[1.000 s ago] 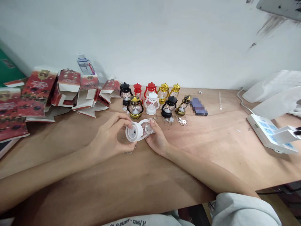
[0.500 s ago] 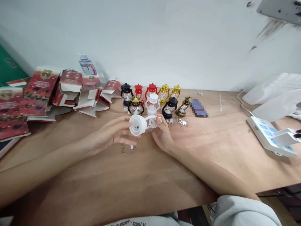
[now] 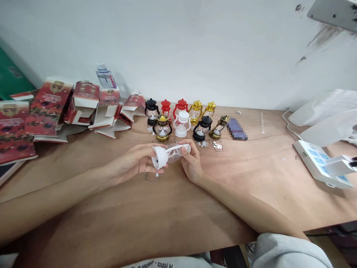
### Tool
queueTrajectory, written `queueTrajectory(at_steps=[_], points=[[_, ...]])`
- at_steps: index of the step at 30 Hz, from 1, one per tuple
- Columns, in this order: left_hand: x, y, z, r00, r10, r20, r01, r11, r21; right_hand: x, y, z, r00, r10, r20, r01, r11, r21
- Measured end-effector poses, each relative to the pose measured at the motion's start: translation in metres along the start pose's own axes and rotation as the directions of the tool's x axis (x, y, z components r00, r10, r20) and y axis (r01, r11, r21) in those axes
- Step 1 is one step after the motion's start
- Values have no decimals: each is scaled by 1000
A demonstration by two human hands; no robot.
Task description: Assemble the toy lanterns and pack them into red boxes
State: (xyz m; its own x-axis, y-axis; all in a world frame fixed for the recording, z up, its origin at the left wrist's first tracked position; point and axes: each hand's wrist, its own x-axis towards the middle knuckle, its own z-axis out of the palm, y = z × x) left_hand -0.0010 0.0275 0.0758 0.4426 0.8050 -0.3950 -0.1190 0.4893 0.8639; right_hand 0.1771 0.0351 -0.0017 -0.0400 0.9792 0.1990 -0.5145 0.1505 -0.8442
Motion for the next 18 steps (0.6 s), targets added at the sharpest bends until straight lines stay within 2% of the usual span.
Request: queueTrajectory(at_steps=[8,18], points=[[3,-3,-4,999,-28,-37,28,1000,8,0,2,-1,1000,-8,3,8,1000,-16],[8,4,-13,995,-81,55,84,995,-45,6,6,-4,998,47,-43,-46,999,24]])
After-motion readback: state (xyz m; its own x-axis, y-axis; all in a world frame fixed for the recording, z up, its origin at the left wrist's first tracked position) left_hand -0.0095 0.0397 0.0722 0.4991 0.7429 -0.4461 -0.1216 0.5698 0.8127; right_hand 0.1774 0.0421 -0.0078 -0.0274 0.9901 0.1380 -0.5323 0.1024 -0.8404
